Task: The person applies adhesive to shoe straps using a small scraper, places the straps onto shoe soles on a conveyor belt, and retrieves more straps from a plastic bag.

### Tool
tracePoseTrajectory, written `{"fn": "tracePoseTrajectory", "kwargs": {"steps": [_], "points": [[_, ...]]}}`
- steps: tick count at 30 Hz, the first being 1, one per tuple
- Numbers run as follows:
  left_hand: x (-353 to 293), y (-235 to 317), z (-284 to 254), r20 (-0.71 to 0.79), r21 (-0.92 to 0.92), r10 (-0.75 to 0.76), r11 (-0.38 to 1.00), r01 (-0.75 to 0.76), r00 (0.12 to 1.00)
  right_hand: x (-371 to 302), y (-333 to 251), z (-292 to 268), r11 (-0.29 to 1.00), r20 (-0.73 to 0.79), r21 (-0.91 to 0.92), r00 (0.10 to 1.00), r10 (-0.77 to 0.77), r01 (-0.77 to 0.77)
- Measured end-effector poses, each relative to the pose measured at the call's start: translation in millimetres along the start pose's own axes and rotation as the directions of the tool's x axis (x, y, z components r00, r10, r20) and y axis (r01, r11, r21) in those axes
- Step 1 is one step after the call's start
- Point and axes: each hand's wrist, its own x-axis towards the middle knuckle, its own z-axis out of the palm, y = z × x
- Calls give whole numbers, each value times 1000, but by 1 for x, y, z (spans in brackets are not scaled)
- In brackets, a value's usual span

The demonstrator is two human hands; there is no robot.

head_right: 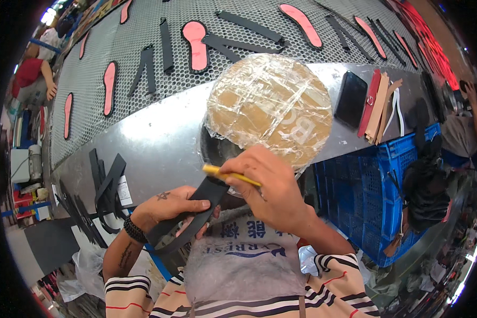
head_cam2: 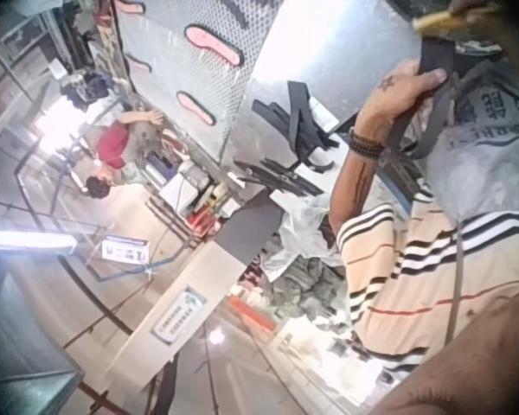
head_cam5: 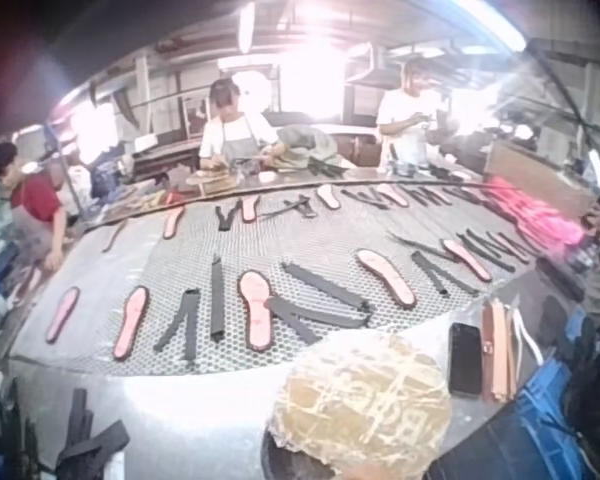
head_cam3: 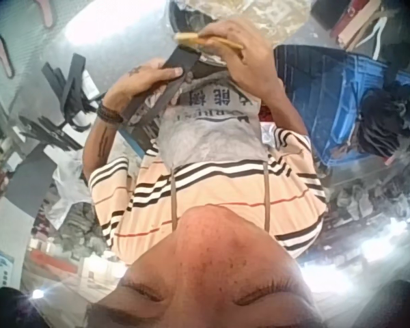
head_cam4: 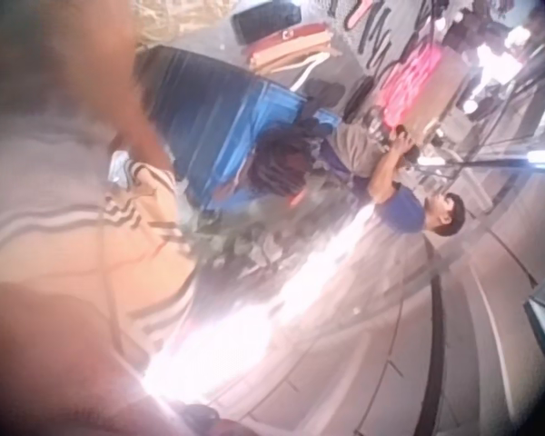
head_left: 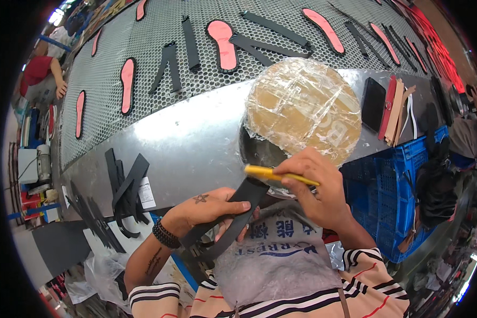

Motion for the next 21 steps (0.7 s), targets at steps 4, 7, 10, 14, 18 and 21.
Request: {"fn": "tracePoseTrajectory", "kwargs": {"steps": [4,7,10,14,18,21], "points": [[-18,-1,0,-14,-65,63,996,-64,998,4,9,2,998,23,-41,999,-49,49],[-53,3,10,-291,-171,238,940,-295,927,2,15,7,996,-7,-90,1000,-25,24],[-64,-6,30,-686,-55,379,825,-563,622,0,20,13,997,35,-67,999,-32,34],[-48,-14,37,-884,186,424,705,-684,196,-6,3,3,995,-113,-46,989,-97,92],[-36,-23,34,-914,237,397,682,-692,78,-11,-11,28,973,-116,101,974,-196,208],[-34,-28,41,-902,298,431,663,-687,23,-14,-7,30,984,-52,43,984,-172,174]]}}
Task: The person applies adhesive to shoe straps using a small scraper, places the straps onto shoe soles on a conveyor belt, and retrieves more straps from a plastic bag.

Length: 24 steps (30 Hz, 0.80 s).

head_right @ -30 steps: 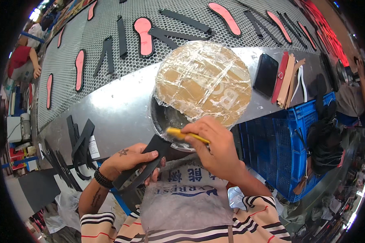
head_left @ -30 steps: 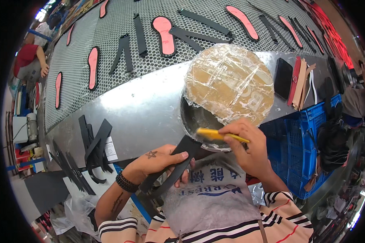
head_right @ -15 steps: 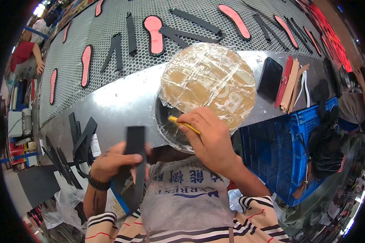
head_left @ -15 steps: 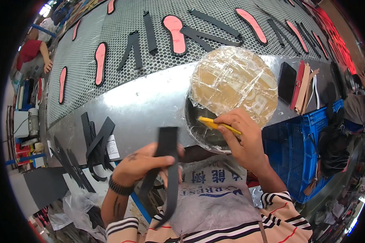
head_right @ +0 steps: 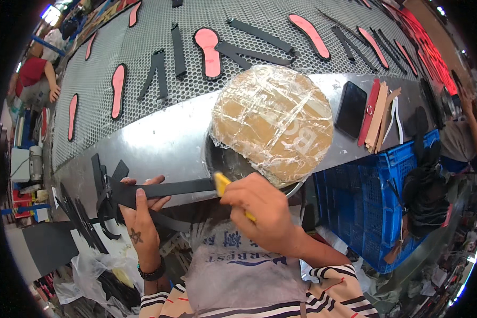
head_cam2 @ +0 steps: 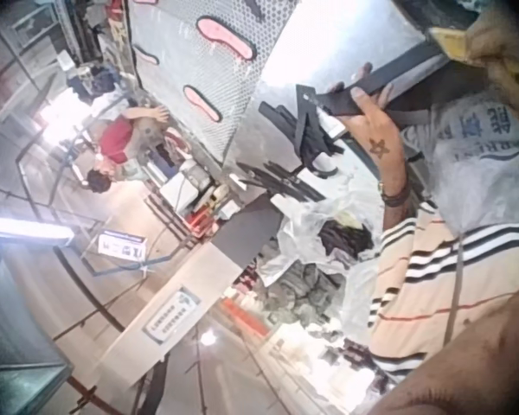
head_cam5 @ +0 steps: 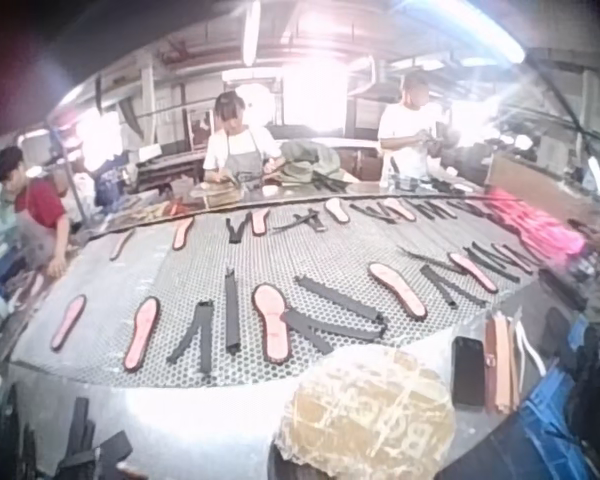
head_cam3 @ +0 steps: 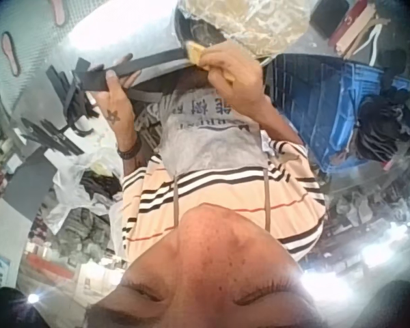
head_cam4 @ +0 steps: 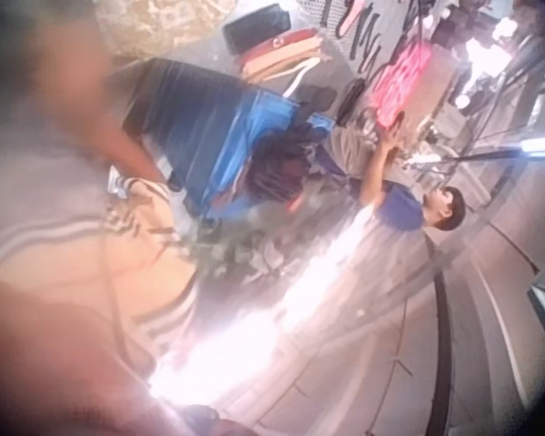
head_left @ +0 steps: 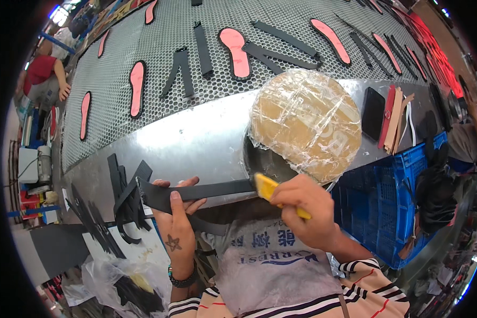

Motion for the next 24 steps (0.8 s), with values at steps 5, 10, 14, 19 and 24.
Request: {"fn": "tracePoseTrajectory", "kwargs": {"steps": [5,10,14,19,24], "points": [[-9,3,0,-19,-127,-10,992,7,1000,0,-7,-3,1000,66,-6,998,-25,25],[5,-4,3,-190,-430,83,889,-159,978,2,-1,-11,990,-66,-136,998,25,-34],[20,-16,43,-229,-537,95,818,-207,969,-3,-26,7,999,-185,-47,983,1,-10],[26,-38,53,-285,-509,141,816,-275,948,-11,-12,21,999,10,-34,1000,-29,30],[26,-33,50,-286,-510,159,810,-291,945,2,-20,24,998,-25,58,999,-23,24]]}}
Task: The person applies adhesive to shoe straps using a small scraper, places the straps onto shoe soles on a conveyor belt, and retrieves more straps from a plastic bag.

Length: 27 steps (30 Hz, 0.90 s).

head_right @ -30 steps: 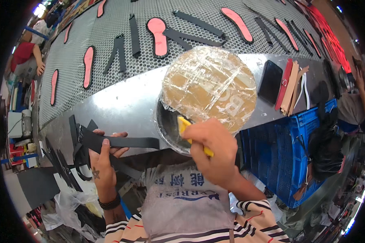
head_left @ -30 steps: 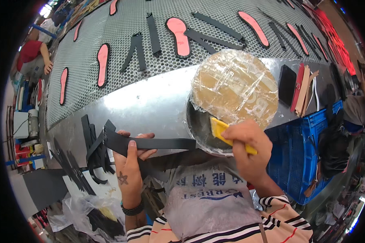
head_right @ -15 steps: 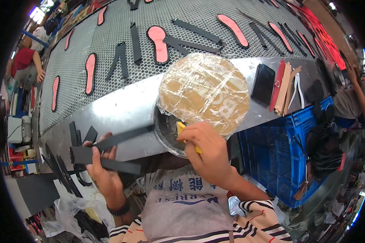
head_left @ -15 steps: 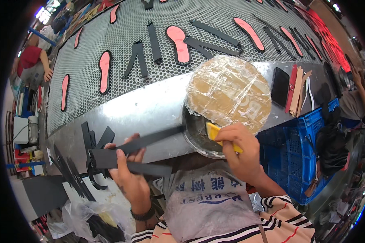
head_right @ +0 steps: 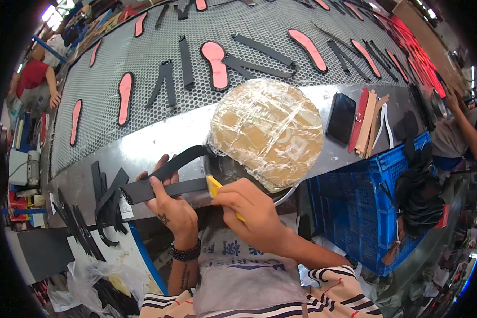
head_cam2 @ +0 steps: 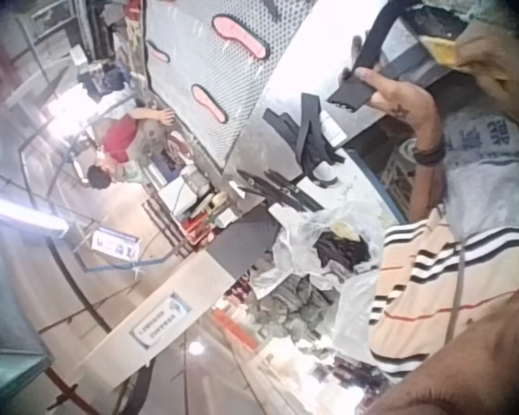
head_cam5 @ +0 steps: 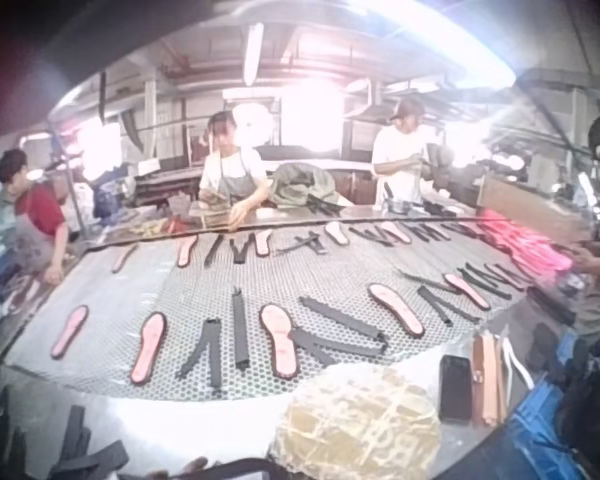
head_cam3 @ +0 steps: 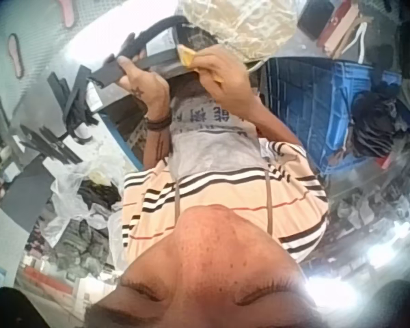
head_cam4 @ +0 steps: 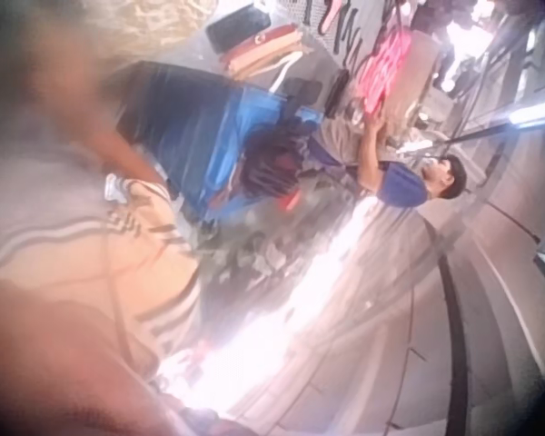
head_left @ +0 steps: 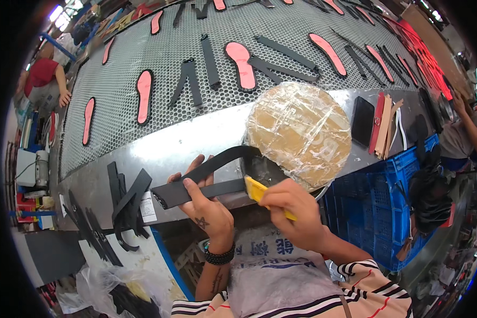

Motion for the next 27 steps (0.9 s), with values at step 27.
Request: {"fn": "tracePoseTrajectory", "kwargs": {"steps": [27], "points": [[145,174,-119,406,476,-648,-452,-754,644,16,3,-7,986,212,-141,970,115,-86]]}}
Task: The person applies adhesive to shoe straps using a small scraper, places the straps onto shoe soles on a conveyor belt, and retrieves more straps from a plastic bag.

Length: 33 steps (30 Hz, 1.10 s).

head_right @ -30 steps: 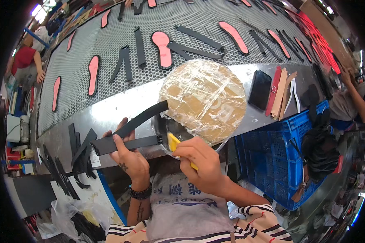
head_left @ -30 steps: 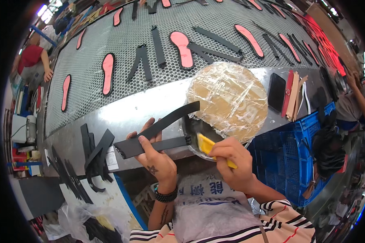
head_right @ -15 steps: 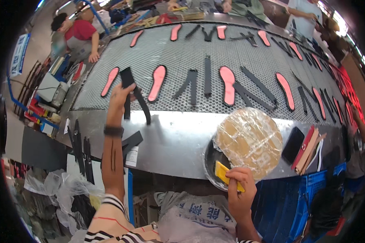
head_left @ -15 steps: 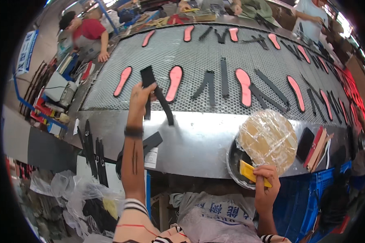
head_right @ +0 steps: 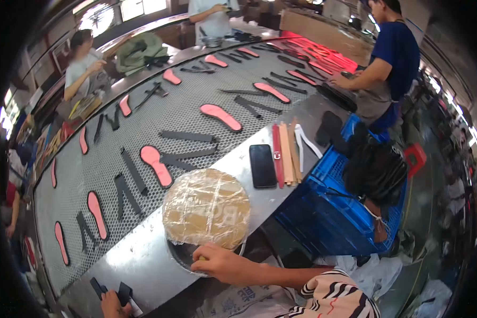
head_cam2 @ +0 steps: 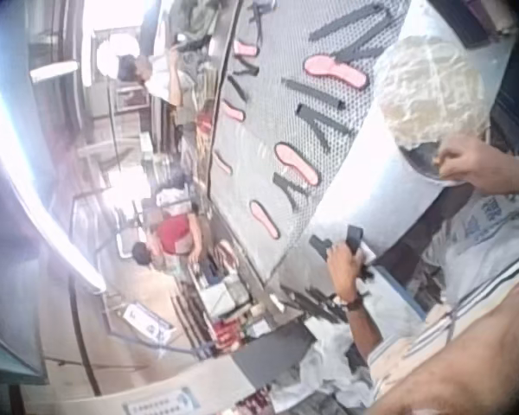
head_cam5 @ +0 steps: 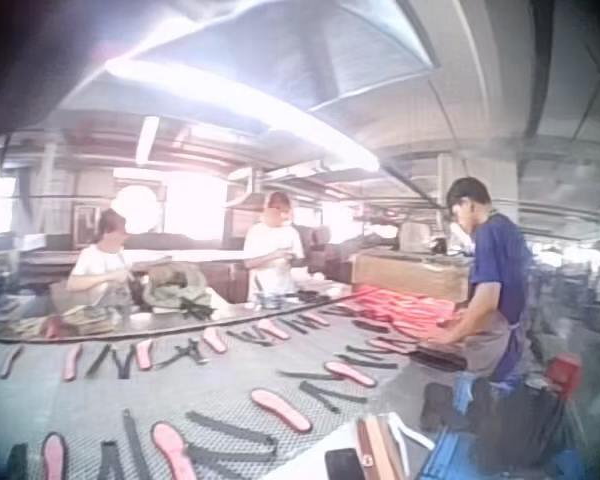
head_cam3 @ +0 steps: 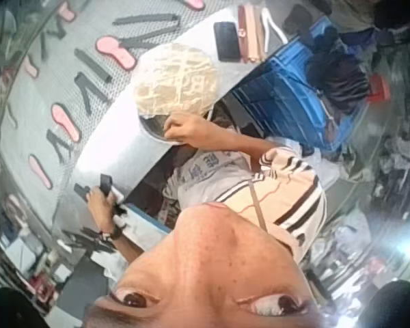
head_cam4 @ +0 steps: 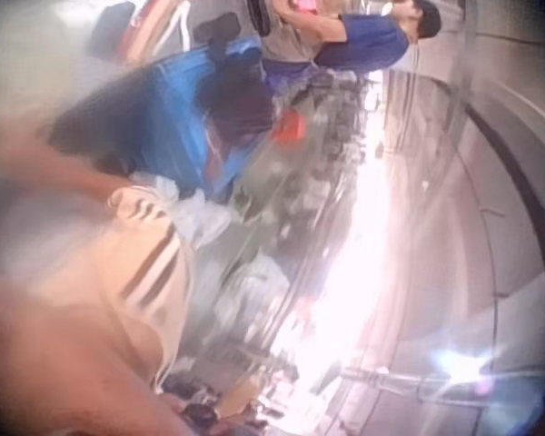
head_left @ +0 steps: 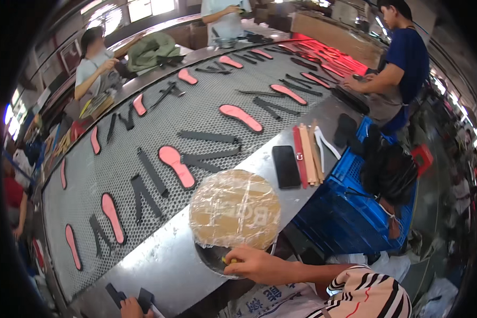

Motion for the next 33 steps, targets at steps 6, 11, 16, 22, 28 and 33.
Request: {"fn": "tracePoseTrajectory", "kwargs": {"steps": [6,11,16,22,28,33], "points": [[-12,26,-13,-355,-39,173,979,-200,919,-10,1,4,998,-109,-57,994,-31,25],[-40,87,-20,-406,-615,92,708,-347,909,-5,0,1,988,-111,-82,984,-143,134],[-6,115,0,311,-904,379,400,149,872,0,18,9,989,-68,-46,987,-146,143],[26,158,16,486,-738,780,126,663,393,-3,8,-11,994,-18,-104,999,-39,37],[42,165,43,378,-598,851,-76,798,364,5,-9,-26,997,-78,64,996,-31,36],[40,165,37,359,-507,870,-122,853,337,0,-11,-28,986,-30,129,993,114,-109]]}}
